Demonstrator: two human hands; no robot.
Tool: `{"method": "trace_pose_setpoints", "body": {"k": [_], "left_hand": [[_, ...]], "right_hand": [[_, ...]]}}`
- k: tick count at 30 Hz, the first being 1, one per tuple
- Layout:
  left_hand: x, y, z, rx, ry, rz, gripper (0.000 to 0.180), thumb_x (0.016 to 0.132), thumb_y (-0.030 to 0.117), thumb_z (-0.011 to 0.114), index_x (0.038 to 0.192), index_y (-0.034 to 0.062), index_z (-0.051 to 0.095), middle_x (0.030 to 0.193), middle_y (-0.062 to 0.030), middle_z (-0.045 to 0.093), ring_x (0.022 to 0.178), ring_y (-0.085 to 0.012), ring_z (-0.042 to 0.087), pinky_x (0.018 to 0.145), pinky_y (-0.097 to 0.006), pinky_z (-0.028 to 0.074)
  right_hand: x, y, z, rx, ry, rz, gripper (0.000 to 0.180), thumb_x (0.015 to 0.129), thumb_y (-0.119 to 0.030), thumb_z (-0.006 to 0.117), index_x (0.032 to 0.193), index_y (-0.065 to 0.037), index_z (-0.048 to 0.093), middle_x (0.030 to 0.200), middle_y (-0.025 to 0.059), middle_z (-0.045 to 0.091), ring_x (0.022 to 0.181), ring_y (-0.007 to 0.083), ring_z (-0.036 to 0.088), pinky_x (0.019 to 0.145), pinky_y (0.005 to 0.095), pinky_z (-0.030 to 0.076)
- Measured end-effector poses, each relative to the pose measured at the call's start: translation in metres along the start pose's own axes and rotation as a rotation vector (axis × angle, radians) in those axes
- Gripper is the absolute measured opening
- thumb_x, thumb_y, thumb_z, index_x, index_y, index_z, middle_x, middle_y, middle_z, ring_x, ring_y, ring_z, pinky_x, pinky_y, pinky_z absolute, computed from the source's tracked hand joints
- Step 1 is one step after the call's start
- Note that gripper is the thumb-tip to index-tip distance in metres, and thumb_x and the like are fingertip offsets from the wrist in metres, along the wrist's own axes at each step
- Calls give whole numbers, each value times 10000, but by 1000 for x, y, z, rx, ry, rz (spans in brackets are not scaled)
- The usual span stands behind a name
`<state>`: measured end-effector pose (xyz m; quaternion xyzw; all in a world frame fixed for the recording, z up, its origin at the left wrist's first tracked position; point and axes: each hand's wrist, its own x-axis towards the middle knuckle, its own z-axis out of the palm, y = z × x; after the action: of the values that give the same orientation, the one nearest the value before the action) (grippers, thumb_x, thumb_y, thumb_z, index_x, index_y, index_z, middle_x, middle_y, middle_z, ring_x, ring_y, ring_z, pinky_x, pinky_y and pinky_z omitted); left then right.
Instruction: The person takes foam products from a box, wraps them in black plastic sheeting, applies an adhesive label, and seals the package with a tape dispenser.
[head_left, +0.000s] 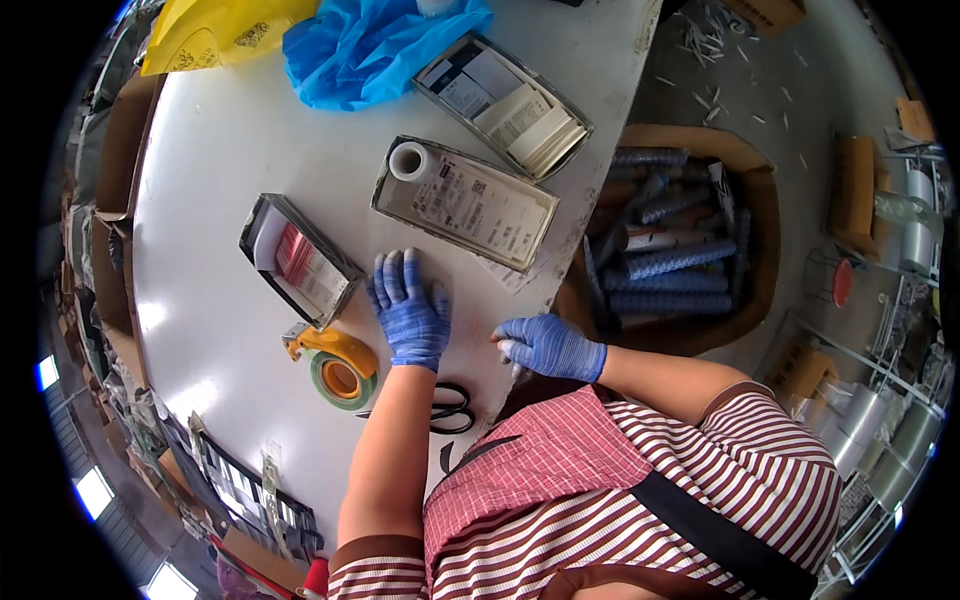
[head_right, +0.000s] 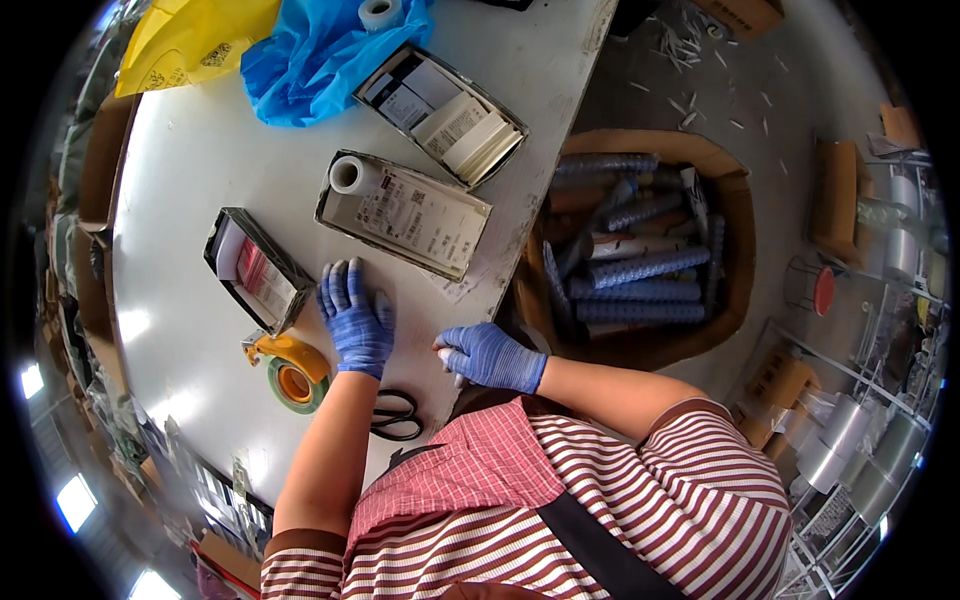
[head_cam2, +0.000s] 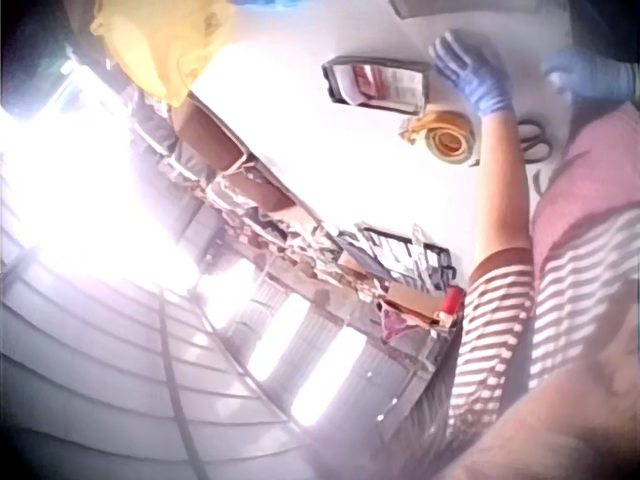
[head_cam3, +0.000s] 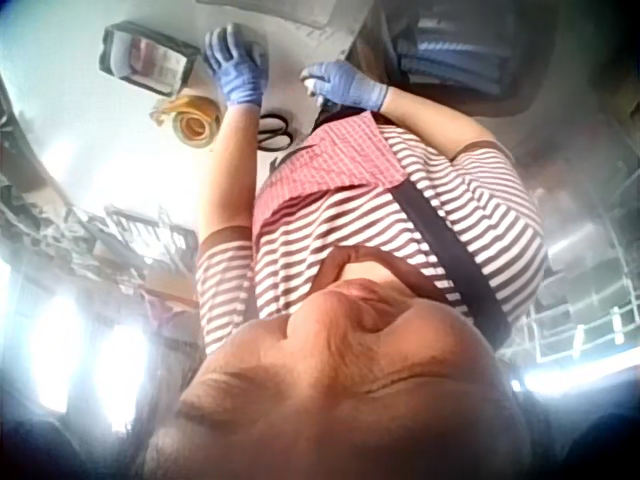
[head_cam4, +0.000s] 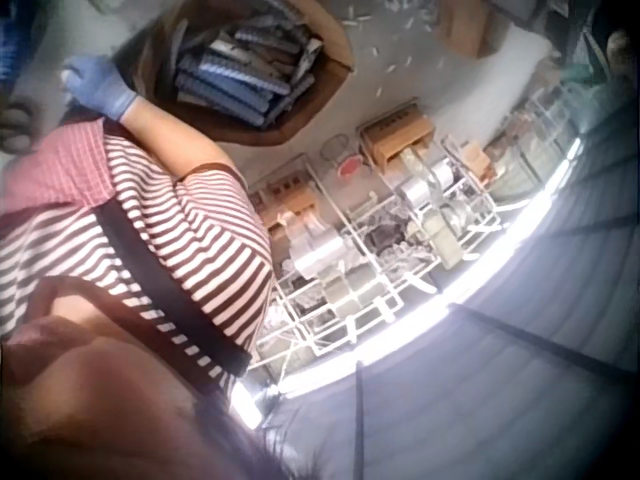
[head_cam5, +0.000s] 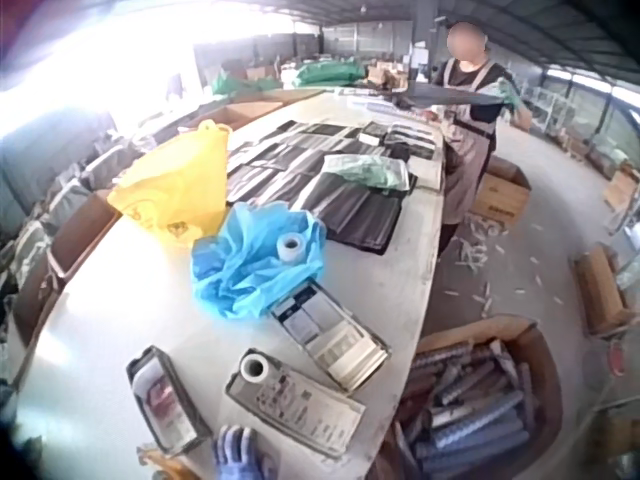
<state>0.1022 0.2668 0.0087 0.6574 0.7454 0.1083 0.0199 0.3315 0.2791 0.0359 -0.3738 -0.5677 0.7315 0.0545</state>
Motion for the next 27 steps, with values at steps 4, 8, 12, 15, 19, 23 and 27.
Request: {"method": "trace_pose_setpoints", "body": {"k": [4, 8, 12, 15, 19, 23, 27], "left_hand": [[2, -1, -1, -11, 2, -2, 608, 829, 254, 548, 1393, 61, 426, 1370, -203, 441, 1346, -388, 355, 1133, -545, 218], [1, 0, -2, -4, -10, -9, 602, 829, 251, 549, 1387, 59, 432, 1367, -204, 441, 1344, -386, 358, 1129, -546, 224], [1, -1, -1, -6, -11, -2, 605, 824, 251, 555, 1383, 54, 437, 1366, -206, 440, 1344, -392, 356, 1128, -546, 226], [1, -1, 0, -15, -13, -4, 610, 822, 252, 557, 1385, 53, 434, 1367, -208, 437, 1343, -398, 354, 1127, -547, 226], [2, 0, -2, -16, -23, -6, 613, 822, 252, 556, 1387, 52, 432, 1368, -210, 435, 1343, -401, 353, 1126, -551, 227], [2, -1, -2, -9, -19, 3, 606, 830, 253, 551, 1388, 47, 431, 1368, -210, 434, 1342, -402, 352, 1124, -553, 228], [1, 0, -2, 3, -19, 6, 596, 837, 252, 547, 1383, 42, 436, 1368, -211, 434, 1339, -403, 354, 1123, -552, 231]], "right_hand": [[2, -8, -4, -34, -30, 40, 258, 953, -170, 533, 1123, -1, 630, 845, 127, 711, 711, 186, 718, 689, 293, 552], [3, -4, -2, -98, 12, -30, 249, 944, -175, 544, 1106, -13, 643, 854, 130, 714, 726, 201, 718, 698, 304, 552], [5, 3, -2, -115, 12, -59, 248, 943, -175, 550, 1103, -12, 646, 848, 139, 715, 702, 206, 715, 695, 306, 553], [5, 4, -3, -106, 10, -63, 251, 945, -175, 549, 1109, -11, 644, 838, 138, 715, 689, 203, 713, 691, 305, 554], [5, 3, -3, -117, 24, -95, 250, 943, -173, 553, 1111, -11, 643, 831, 136, 715, 691, 204, 713, 692, 306, 553], [6, 4, -3, -97, 19, -92, 250, 943, -171, 553, 1111, -8, 642, 823, 138, 712, 679, 202, 711, 685, 305, 552], [7, 10, -1, -77, 18, -90, 253, 941, -170, 556, 1113, -3, 638, 809, 142, 706, 650, 199, 704, 676, 302, 548]]}}
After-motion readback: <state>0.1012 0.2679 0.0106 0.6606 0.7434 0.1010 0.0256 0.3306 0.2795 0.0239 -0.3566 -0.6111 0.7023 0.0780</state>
